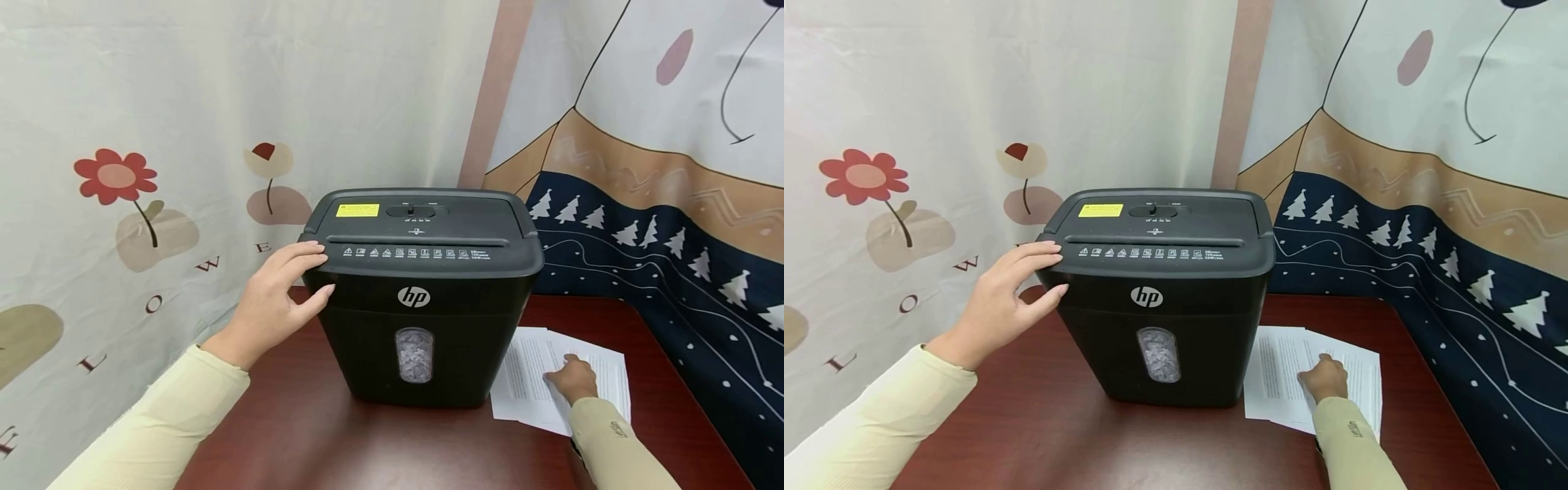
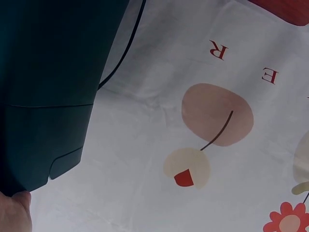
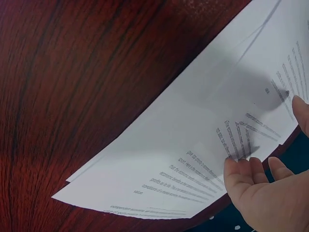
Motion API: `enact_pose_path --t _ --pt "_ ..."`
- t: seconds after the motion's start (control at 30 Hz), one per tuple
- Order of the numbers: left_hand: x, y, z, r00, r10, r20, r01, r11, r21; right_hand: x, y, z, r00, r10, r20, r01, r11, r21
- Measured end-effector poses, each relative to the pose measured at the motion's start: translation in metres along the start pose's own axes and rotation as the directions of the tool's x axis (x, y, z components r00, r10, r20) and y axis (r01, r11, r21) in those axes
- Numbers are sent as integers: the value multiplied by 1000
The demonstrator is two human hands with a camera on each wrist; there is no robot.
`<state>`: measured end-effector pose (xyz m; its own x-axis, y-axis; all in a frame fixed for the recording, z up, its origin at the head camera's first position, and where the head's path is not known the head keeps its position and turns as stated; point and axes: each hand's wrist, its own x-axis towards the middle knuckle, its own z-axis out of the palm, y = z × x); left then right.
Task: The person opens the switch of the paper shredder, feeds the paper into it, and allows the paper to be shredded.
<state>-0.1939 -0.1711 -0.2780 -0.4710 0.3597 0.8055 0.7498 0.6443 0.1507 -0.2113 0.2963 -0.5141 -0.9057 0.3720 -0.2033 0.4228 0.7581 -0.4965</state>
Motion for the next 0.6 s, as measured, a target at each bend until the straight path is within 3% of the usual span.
enact_pose_path --t 0.4,0.6 --pt "-1 1 -1 1000 -9 -5 9 1000 -7 5 1 2 997 -77 -18 75 993 -86" --pt "-1 2 -2 1000 -8 -9 8 1000 -6 5 -5 1 998 -58 -13 57 995 -84"
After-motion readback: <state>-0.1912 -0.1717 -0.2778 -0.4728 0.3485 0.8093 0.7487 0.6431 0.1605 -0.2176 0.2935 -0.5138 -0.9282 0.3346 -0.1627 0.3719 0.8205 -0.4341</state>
